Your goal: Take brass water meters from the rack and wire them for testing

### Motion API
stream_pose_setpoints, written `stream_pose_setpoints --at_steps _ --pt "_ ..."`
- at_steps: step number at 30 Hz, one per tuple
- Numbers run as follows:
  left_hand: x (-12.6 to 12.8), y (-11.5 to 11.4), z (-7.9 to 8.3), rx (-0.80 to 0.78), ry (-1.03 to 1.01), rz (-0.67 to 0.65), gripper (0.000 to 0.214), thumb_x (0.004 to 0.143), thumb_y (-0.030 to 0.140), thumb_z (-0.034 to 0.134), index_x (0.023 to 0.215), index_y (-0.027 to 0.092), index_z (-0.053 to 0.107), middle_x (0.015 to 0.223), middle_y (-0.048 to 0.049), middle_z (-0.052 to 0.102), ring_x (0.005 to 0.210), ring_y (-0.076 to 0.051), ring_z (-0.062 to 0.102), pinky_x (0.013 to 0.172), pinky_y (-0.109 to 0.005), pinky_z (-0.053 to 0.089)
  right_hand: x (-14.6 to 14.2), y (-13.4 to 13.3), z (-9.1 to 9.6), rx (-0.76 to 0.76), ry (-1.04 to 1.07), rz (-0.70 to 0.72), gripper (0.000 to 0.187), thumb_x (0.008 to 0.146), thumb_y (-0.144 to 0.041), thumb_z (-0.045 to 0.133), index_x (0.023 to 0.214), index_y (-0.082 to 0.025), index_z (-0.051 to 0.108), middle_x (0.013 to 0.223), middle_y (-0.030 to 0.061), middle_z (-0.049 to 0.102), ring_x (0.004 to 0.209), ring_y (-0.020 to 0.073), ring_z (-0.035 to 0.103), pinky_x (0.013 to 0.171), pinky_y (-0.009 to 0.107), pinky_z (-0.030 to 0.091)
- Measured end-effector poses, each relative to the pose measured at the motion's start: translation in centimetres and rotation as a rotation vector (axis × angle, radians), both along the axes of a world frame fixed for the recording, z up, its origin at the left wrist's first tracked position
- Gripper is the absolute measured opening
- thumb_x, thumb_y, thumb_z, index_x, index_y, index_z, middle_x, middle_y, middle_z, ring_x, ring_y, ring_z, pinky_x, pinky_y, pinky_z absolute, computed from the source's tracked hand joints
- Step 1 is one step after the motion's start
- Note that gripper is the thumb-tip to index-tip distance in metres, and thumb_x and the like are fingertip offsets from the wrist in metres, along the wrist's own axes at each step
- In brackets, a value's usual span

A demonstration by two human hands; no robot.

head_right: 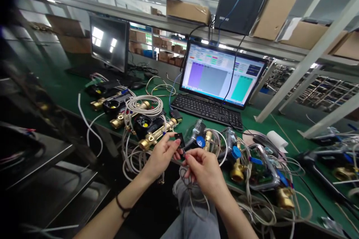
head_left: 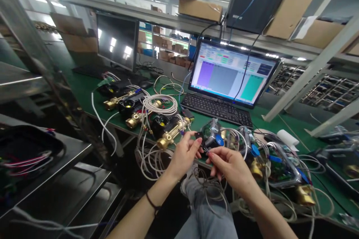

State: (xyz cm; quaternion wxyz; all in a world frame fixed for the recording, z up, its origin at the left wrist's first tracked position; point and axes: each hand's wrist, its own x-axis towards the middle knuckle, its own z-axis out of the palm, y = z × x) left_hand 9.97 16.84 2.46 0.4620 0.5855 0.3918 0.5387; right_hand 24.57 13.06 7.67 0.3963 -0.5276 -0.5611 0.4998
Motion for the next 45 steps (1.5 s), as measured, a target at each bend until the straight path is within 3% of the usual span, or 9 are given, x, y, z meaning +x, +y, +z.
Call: stream_pose_setpoints --at_steps 5,15,29,35,40,45 --pt "0.1 0.0 0.0 0.008 -0.025 0.007 0.031 0.091 0.045 0.046 0.108 0.02 0.044 0.066 0.0028 0.062 0.053 -0.013 0.059 0.051 -0.023 0.048 -0.8 0.2 0.1 -0.013 0.044 -0.038 0.037 0.069 -0.05 0.066 0.074 -0.014 0.06 0.063 0.001 0.065 0.042 0.0079 0.054 0.039 0.019 0.043" --pt "-0.2 -0.1 -0.2 0.114 0.087 0.139 0.023 0.093 0.041 0.047 0.105 0.021 0.046 0.063 0.0043 0.062 0.05 -0.011 0.057 0.049 -0.019 0.042 -2.0 1.1 -0.7 -0.024 0.12 -0.092 0.033 0.068 -0.046 0.066 0.074 -0.014 0.059 0.061 0.0012 0.066 0.041 0.0075 0.054 0.038 0.018 0.044" --pt "0.0 -0.1 -0.3 0.148 0.122 0.199 0.023 0.092 0.04 0.048 0.105 0.021 0.046 0.062 0.0049 0.063 0.052 -0.013 0.061 0.051 -0.021 0.044 -3.5 1.2 -1.1 -0.022 0.169 -0.237 0.031 0.067 -0.042 0.065 0.073 -0.014 0.055 0.059 0.0007 0.065 0.041 0.0105 0.058 0.038 0.02 0.048" --pt "-0.2 -0.2 0.0 0.148 0.139 0.184 0.023 0.093 0.039 0.047 0.107 0.021 0.046 0.063 0.0045 0.062 0.054 -0.014 0.061 0.052 -0.022 0.044 -3.5 1.2 -1.2 -0.02 0.15 -0.223 0.029 0.071 -0.041 0.063 0.076 -0.014 0.055 0.063 0.0014 0.066 0.043 0.0103 0.059 0.04 0.02 0.049" --pt "-0.4 -0.3 0.4 0.116 0.112 0.128 0.028 0.093 0.039 0.045 0.114 0.02 0.046 0.071 0.0004 0.066 0.065 -0.018 0.067 0.059 -0.025 0.05 -2.9 0.9 -1.4 0.059 0.029 -0.21 0.031 0.076 -0.046 0.06 0.08 -0.016 0.057 0.067 0.0023 0.066 0.045 0.0104 0.057 0.038 0.02 0.042" --pt "-0.7 -0.1 0.3 0.087 0.064 0.085 0.033 0.093 0.041 0.044 0.118 0.019 0.049 0.07 -0.0014 0.067 0.067 -0.019 0.068 0.063 -0.026 0.054 -2.3 0.6 -0.8 0.316 -0.331 -0.179 0.026 0.085 -0.043 0.051 0.08 -0.02 0.062 0.07 0.0003 0.065 0.054 0.0107 0.056 0.051 0.022 0.042"
